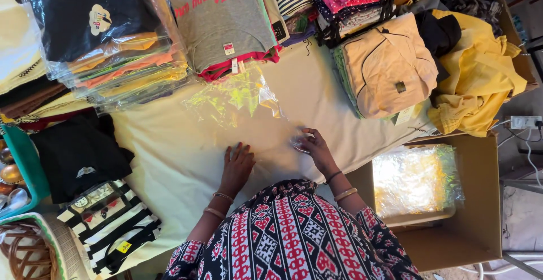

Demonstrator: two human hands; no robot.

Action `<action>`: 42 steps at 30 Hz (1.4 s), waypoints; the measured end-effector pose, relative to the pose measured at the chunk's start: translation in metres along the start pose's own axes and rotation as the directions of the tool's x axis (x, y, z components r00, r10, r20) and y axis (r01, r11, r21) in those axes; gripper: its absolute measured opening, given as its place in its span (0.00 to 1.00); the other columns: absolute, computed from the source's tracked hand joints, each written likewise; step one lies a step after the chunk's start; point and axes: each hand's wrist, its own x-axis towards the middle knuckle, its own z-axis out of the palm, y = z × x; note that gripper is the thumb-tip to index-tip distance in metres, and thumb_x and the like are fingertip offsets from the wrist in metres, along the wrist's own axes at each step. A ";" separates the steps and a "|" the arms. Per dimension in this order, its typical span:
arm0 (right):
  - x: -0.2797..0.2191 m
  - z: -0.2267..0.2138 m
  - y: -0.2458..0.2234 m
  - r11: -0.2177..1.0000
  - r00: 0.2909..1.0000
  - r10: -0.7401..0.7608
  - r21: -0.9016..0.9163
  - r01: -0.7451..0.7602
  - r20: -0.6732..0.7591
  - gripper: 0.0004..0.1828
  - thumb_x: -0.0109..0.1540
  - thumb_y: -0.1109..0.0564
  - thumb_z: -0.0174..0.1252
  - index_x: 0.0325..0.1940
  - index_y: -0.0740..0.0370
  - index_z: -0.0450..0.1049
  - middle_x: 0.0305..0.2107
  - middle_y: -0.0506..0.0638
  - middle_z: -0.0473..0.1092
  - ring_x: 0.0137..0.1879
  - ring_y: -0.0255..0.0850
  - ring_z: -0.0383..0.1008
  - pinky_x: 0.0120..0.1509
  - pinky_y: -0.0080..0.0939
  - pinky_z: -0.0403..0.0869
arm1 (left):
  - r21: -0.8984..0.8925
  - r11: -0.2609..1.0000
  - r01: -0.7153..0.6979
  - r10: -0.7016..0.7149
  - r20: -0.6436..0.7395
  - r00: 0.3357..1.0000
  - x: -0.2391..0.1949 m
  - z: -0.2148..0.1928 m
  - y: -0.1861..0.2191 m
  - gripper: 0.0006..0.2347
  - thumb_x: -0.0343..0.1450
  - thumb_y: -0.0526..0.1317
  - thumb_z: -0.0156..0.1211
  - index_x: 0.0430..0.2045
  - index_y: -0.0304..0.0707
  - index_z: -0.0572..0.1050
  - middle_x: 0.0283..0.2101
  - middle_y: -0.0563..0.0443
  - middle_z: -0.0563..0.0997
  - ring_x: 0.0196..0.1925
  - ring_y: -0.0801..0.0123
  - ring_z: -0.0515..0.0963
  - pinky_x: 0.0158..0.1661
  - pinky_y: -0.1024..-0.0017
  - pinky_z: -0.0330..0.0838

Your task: The person places folded t-shirts into clear plastic bags on a table covered with a white cloth. They smooth the plastic around the shirts and then place the packaged items into a cardboard box. The person handles several different shirts, including a yellow one and a black one with a Gucci logo.

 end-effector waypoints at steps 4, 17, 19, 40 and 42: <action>-0.003 -0.004 -0.002 0.993 0.994 0.109 0.057 -0.108 -0.019 0.20 0.63 0.61 0.58 0.60 0.57 0.70 0.34 0.46 0.73 0.41 0.34 0.73 0.45 0.37 0.73 | -0.175 0.982 0.067 -0.071 -0.016 0.997 0.010 -0.026 0.009 0.10 0.71 0.43 0.60 0.42 0.41 0.78 0.61 0.43 0.74 0.72 0.51 0.63 0.69 0.41 0.47; -0.118 0.076 -0.266 0.068 0.404 -0.601 -0.460 0.885 0.690 0.13 0.47 0.59 0.61 0.28 0.48 0.64 0.40 0.42 0.79 0.50 0.41 0.75 0.74 0.56 0.55 | -0.952 -0.195 0.234 -0.197 0.272 0.942 0.052 -0.100 0.010 0.20 0.79 0.50 0.47 0.61 0.38 0.69 0.57 0.39 0.79 0.60 0.55 0.79 0.54 0.58 0.77; -0.115 0.115 -0.264 0.134 0.423 -0.435 -0.407 0.904 0.795 0.13 0.52 0.60 0.62 0.38 0.51 0.70 0.35 0.45 0.75 0.47 0.43 0.74 0.75 0.57 0.58 | -0.937 -0.320 0.141 -0.184 0.208 0.961 0.062 -0.114 0.006 0.23 0.77 0.52 0.44 0.65 0.42 0.62 0.60 0.40 0.76 0.61 0.54 0.78 0.54 0.54 0.77; 0.041 0.089 -0.043 0.287 0.843 -0.496 -0.877 0.386 0.209 0.36 0.55 0.56 0.68 0.66 0.51 0.67 0.64 0.63 0.55 0.66 0.64 0.56 0.68 0.60 0.64 | -0.928 0.096 0.361 -0.835 0.123 0.537 -0.014 0.019 -0.076 0.14 0.72 0.28 0.56 0.52 0.38 0.71 0.34 0.41 0.80 0.32 0.59 0.81 0.31 0.66 0.77; 0.052 0.090 -0.049 0.297 0.828 -0.510 -0.856 0.424 0.233 0.34 0.55 0.58 0.68 0.66 0.52 0.68 0.65 0.62 0.55 0.65 0.64 0.57 0.68 0.58 0.65 | -0.918 0.130 0.375 -0.849 0.093 0.521 -0.002 0.000 -0.062 0.10 0.75 0.28 0.54 0.49 0.38 0.74 0.35 0.39 0.78 0.33 0.56 0.79 0.34 0.64 0.75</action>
